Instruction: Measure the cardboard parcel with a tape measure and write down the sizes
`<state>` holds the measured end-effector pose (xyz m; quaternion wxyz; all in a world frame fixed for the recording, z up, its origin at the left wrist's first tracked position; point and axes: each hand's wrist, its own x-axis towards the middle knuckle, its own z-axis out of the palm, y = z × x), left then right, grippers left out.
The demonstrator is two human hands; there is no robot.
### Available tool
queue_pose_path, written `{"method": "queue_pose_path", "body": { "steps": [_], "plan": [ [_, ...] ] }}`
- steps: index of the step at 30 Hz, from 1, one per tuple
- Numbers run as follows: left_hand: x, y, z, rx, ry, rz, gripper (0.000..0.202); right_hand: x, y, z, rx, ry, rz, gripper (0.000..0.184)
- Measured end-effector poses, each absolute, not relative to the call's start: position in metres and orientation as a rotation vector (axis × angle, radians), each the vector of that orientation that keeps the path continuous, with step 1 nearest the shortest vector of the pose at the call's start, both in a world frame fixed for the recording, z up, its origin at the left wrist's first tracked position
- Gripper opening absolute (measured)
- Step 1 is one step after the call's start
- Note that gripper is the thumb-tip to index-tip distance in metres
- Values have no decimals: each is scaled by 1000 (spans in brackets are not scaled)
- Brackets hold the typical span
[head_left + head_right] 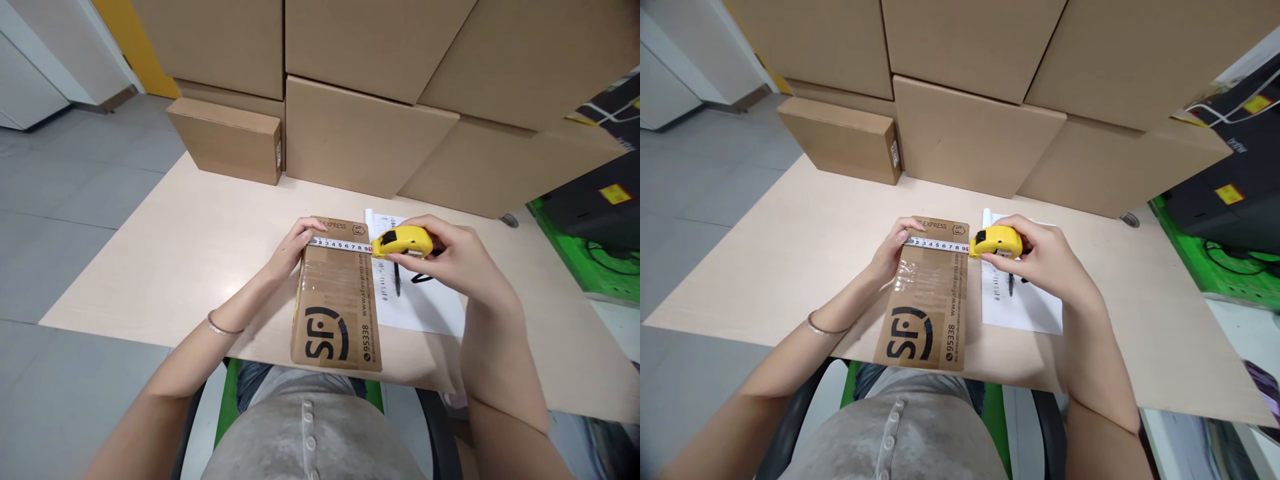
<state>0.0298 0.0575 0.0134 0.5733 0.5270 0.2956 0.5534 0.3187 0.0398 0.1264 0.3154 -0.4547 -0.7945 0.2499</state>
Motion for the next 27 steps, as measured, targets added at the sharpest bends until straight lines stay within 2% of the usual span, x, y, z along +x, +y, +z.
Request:
{"method": "queue_pose_path", "body": {
  "steps": [5, 13, 18, 21, 24, 27],
  "plan": [
    [31, 54, 20, 1156, 696, 1323, 30, 311, 37, 127, -1189, -2085, 589, 32],
    [36, 50, 26, 1125, 720, 1343, 58, 261, 32, 125, -1138, -2051, 595, 41],
    [7, 17, 19, 1615, 852, 1541, 74, 273, 51, 97, -1141, -1542, 911, 52],
    [-11, -20, 15, 2066, 762, 1517, 94, 278, 65, 78, -1131, -1370, 1184, 54],
    [-15, -45, 9, 2381, 657, 1367, 92, 272, 72, 62, -1124, -1262, 1371, 58],
    [-10, -50, 3, 2383, 643, 1443, 88, 270, 70, 60, -1117, -1173, 1415, 56]
  ]
}}
